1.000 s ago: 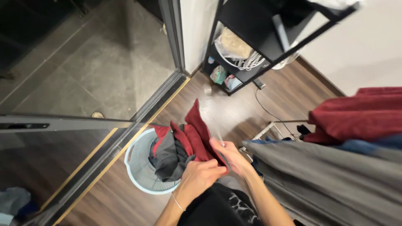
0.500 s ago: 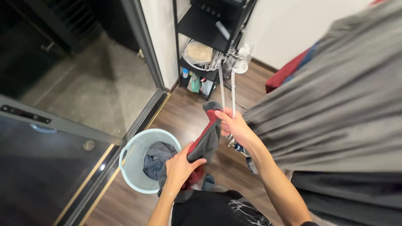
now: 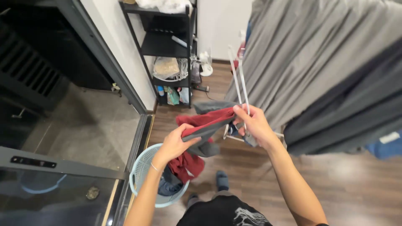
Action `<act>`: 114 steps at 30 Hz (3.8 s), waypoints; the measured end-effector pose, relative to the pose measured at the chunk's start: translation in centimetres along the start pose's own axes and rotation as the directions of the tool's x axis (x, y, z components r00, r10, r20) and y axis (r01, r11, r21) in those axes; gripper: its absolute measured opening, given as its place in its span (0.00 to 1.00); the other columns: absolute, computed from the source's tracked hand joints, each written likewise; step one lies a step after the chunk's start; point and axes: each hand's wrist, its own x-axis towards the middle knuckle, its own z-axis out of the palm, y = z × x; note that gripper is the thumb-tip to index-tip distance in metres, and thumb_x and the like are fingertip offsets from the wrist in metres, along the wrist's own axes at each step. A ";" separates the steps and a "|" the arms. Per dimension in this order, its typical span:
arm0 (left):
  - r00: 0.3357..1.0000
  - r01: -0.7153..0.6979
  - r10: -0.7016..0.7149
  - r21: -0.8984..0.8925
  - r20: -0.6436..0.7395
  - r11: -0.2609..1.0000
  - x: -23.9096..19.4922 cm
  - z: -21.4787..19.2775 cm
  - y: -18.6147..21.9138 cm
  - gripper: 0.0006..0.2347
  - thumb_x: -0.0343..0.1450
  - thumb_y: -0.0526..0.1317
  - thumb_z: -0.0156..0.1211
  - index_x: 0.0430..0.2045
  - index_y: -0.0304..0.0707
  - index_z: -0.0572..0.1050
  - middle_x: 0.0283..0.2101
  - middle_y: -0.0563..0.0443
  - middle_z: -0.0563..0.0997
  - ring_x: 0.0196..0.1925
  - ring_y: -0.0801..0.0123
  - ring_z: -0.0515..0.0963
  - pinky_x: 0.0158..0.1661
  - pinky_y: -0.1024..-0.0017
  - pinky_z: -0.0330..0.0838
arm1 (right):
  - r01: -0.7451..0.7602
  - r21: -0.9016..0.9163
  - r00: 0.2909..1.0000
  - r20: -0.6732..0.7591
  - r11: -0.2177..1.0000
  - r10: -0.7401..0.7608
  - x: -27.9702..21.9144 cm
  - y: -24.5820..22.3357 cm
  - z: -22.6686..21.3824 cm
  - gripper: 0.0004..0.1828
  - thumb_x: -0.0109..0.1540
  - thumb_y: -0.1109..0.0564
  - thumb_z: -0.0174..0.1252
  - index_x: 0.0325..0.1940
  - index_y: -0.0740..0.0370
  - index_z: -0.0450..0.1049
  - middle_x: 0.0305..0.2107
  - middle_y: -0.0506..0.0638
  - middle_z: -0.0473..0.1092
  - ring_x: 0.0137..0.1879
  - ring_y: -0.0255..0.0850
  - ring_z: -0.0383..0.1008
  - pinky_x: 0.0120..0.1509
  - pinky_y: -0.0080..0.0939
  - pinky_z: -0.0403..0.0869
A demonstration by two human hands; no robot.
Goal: Hanging clothes from a laundry basket onto a drying rack using hangers.
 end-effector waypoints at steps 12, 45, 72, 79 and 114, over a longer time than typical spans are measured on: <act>0.934 -0.312 0.236 0.290 0.268 0.905 0.1 1.1 4.4 0.15 0.63 0.42 0.65 0.44 0.53 0.81 0.38 0.42 0.84 0.44 0.44 0.80 0.41 0.55 0.75 | -0.062 0.165 0.977 -0.194 0.984 0.094 -10.6 11.1 -3.9 0.22 0.67 0.46 0.52 0.57 0.65 0.68 0.38 0.52 0.70 0.42 0.45 0.82 0.25 0.44 0.79; 0.710 -0.648 0.681 0.547 0.179 0.530 -10.3 20.6 17.7 0.20 0.62 0.39 0.68 0.49 0.45 0.79 0.33 0.48 0.84 0.32 0.52 0.82 0.28 0.57 0.69 | -0.071 0.540 0.794 -0.478 0.839 0.375 -38.5 26.4 -8.1 0.38 0.67 0.39 0.41 0.78 0.57 0.47 0.51 0.63 0.74 0.30 0.54 0.82 0.14 0.39 0.66; 0.286 -0.889 0.676 -0.075 0.679 0.451 -13.8 40.0 17.6 0.25 0.60 0.33 0.65 0.54 0.54 0.77 0.35 0.52 0.73 0.29 0.60 0.81 0.25 0.61 0.72 | 0.342 0.508 0.642 -0.741 0.791 0.199 -34.3 22.9 -21.7 0.27 0.66 0.47 0.53 0.66 0.63 0.67 0.35 0.45 0.75 0.38 0.32 0.76 0.41 0.35 0.77; 0.417 -0.318 0.430 -0.314 0.801 0.894 -7.9 44.3 16.1 0.11 0.72 0.44 0.66 0.45 0.40 0.81 0.38 0.49 0.86 0.30 0.75 0.77 0.30 0.74 0.71 | 0.258 0.148 0.513 -0.858 0.955 -0.006 -36.9 24.8 -28.0 0.07 0.67 0.56 0.60 0.41 0.63 0.74 0.27 0.36 0.63 0.33 0.25 0.58 0.35 0.28 0.59; 0.509 -0.049 0.590 -0.663 0.627 0.747 0.7 76.0 41.6 0.11 0.76 0.35 0.62 0.30 0.39 0.64 0.28 0.64 0.68 0.28 0.89 0.63 0.27 0.82 0.58 | 0.173 0.115 0.440 -0.897 0.978 0.028 -53.1 24.7 -58.5 0.16 0.72 0.54 0.50 0.51 0.65 0.80 0.33 0.45 0.73 0.29 0.27 0.62 0.29 0.28 0.64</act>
